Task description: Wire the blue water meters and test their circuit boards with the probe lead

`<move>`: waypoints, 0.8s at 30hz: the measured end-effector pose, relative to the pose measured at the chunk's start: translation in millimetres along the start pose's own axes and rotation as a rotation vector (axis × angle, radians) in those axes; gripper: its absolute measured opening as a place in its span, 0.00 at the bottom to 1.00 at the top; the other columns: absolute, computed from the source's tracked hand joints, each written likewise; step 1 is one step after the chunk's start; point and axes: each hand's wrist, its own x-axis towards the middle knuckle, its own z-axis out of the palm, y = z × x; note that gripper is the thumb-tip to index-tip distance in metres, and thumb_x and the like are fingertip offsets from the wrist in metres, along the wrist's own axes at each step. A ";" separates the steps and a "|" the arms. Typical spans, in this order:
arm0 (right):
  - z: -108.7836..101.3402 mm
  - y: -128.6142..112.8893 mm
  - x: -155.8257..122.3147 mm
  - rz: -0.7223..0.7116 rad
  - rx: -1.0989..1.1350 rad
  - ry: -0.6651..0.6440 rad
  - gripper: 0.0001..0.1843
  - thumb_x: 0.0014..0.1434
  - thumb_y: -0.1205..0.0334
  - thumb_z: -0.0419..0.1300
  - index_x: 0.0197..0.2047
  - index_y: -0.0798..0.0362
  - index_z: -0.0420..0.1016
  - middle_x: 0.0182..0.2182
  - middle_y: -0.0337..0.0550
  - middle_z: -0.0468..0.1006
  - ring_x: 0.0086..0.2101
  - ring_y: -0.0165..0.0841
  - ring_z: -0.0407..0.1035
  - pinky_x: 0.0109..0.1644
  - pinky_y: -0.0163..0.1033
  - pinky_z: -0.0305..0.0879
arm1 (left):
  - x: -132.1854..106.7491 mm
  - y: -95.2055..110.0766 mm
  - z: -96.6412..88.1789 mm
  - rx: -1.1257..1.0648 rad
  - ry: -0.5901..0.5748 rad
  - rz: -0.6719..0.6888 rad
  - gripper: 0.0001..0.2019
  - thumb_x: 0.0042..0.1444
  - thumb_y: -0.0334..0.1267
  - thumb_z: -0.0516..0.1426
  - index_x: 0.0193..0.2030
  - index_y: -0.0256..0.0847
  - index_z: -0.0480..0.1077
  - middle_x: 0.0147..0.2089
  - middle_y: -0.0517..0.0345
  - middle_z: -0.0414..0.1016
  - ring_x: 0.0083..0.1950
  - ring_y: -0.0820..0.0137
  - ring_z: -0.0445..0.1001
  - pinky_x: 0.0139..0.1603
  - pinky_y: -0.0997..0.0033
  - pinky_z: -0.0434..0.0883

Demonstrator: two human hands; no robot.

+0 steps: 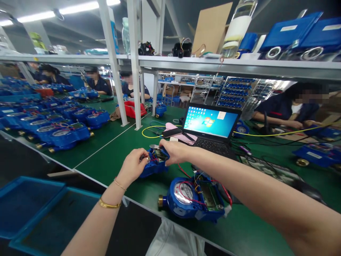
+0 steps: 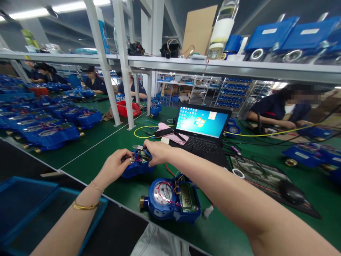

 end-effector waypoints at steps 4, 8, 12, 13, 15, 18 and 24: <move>-15.5 1.9 6.7 0.040 0.035 0.033 0.38 0.41 0.59 0.72 0.52 0.57 0.59 0.42 0.51 0.74 0.40 0.44 0.71 0.37 0.38 0.63 | 3.2 -4.7 -7.2 -0.049 -0.017 -0.022 0.11 0.55 0.42 0.48 0.34 0.42 0.68 0.33 0.58 0.73 0.37 0.65 0.71 0.38 0.68 0.66; -24.0 5.7 13.4 0.076 0.111 0.030 0.37 0.40 0.62 0.73 0.50 0.57 0.60 0.45 0.50 0.73 0.43 0.41 0.70 0.42 0.38 0.65 | 13.9 -6.6 -13.2 -0.088 -0.036 -0.065 0.16 0.58 0.41 0.43 0.35 0.42 0.71 0.33 0.59 0.76 0.35 0.67 0.73 0.35 0.70 0.65; -27.8 10.7 15.5 0.063 0.179 0.011 0.33 0.41 0.65 0.73 0.47 0.55 0.60 0.49 0.45 0.73 0.46 0.35 0.69 0.46 0.35 0.66 | 32.8 -8.3 -10.4 -0.119 -0.090 -0.119 0.13 0.55 0.37 0.47 0.39 0.41 0.72 0.27 0.61 0.76 0.32 0.68 0.75 0.30 0.73 0.65; -30.1 11.3 15.1 0.062 0.183 0.011 0.33 0.41 0.66 0.72 0.47 0.55 0.60 0.49 0.44 0.72 0.46 0.35 0.69 0.46 0.34 0.66 | 37.1 -9.0 -9.1 -0.128 -0.118 -0.121 0.13 0.54 0.38 0.48 0.39 0.41 0.73 0.25 0.61 0.76 0.30 0.69 0.75 0.29 0.73 0.65; -36.9 10.8 14.0 0.079 0.168 0.021 0.33 0.41 0.66 0.72 0.47 0.55 0.60 0.49 0.44 0.72 0.46 0.35 0.68 0.46 0.34 0.66 | 43.6 -10.4 -6.9 -0.131 -0.174 -0.112 0.11 0.54 0.38 0.51 0.38 0.40 0.74 0.25 0.61 0.75 0.29 0.70 0.74 0.28 0.74 0.66; -49.1 6.3 15.1 0.150 0.110 0.032 0.32 0.41 0.64 0.72 0.47 0.56 0.63 0.46 0.47 0.72 0.44 0.39 0.68 0.44 0.38 0.65 | 48.0 -11.0 -5.5 -0.101 -0.243 -0.091 0.10 0.54 0.35 0.55 0.41 0.39 0.74 0.27 0.61 0.74 0.28 0.71 0.72 0.29 0.73 0.66; -63.9 -10.3 36.8 0.311 0.033 0.009 0.27 0.45 0.51 0.70 0.43 0.59 0.68 0.39 0.48 0.73 0.38 0.40 0.69 0.36 0.39 0.63 | 50.4 -7.1 -2.8 0.019 -0.280 -0.094 0.06 0.56 0.37 0.59 0.38 0.36 0.72 0.33 0.59 0.72 0.33 0.70 0.70 0.38 0.66 0.69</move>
